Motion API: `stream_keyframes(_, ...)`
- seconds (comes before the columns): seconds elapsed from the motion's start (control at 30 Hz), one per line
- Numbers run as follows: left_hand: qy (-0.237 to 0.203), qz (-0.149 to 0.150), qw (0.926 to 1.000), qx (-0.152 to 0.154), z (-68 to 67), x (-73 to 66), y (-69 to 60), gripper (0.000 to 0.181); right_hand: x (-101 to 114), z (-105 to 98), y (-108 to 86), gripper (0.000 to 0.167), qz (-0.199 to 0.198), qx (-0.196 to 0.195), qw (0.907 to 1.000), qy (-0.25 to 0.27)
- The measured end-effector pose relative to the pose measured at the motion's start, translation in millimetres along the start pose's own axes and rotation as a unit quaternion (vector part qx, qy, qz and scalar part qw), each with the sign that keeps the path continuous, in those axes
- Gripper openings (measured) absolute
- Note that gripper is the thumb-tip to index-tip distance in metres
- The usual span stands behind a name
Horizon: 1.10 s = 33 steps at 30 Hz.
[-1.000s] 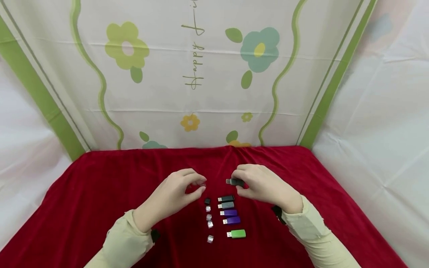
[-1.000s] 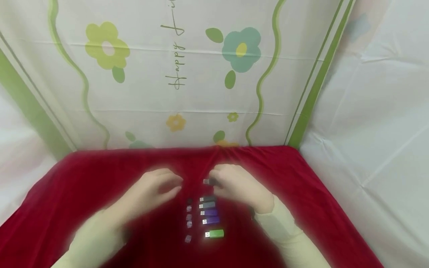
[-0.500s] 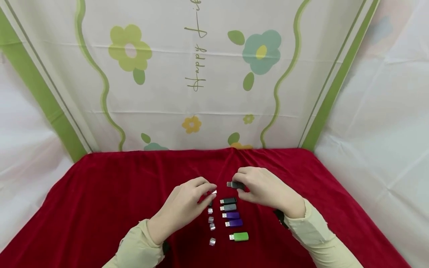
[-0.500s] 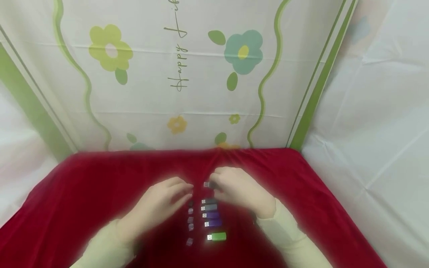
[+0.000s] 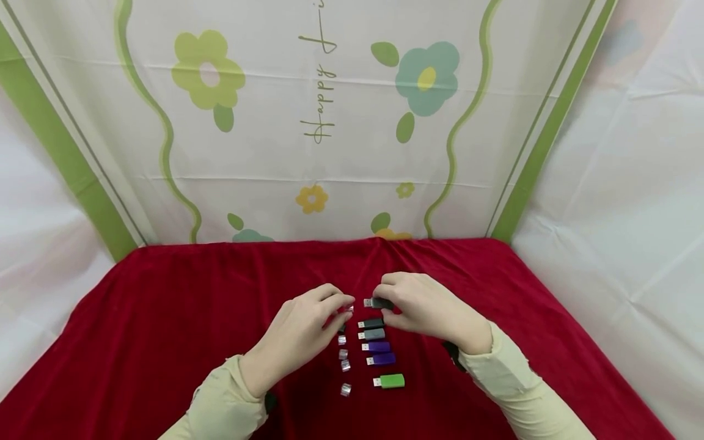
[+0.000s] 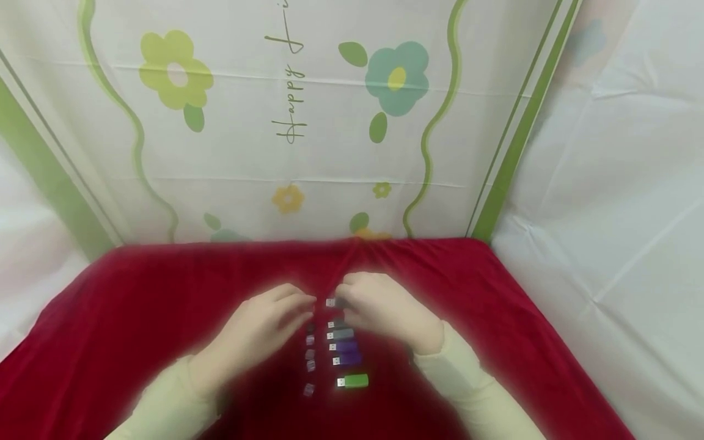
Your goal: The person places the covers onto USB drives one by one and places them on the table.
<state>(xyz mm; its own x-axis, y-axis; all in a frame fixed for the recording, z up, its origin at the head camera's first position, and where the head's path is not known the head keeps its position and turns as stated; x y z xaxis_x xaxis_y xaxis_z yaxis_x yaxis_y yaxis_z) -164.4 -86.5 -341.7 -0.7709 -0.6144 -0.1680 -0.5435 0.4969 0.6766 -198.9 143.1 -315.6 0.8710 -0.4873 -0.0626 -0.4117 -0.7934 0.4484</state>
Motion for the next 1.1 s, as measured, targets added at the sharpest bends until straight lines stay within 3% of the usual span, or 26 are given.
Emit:
stream_keyframes(0.3, -0.006, -0.013, 0.9998, 0.012, 1.7, -4.0, -0.5, 0.018, 9.4, 3.4, 1.5, 0.016, -0.017, -0.006, 0.9998, 0.000)
stream_keyframes(1.1, -0.005, -0.004, 0.9998, 0.017, 5.8, -5.5, -3.9, 0.019, 16.8, 3.5, 3.5, 0.016, -0.036, -0.001, 0.9993, 0.014)
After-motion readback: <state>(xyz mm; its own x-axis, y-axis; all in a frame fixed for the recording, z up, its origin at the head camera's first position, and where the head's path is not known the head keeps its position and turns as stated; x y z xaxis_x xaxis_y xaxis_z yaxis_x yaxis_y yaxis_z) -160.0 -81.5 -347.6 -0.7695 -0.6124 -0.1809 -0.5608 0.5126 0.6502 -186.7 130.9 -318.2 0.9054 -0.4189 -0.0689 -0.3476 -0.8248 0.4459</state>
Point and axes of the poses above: each hand's wrist, its own y-axis towards the middle knuckle, its own z-axis out of the palm, x = y × z, the point moved 1 cm from there along y, towards the middle knuckle, and after that the axes turned 4 degrees about -x, right-handed, at the moved point
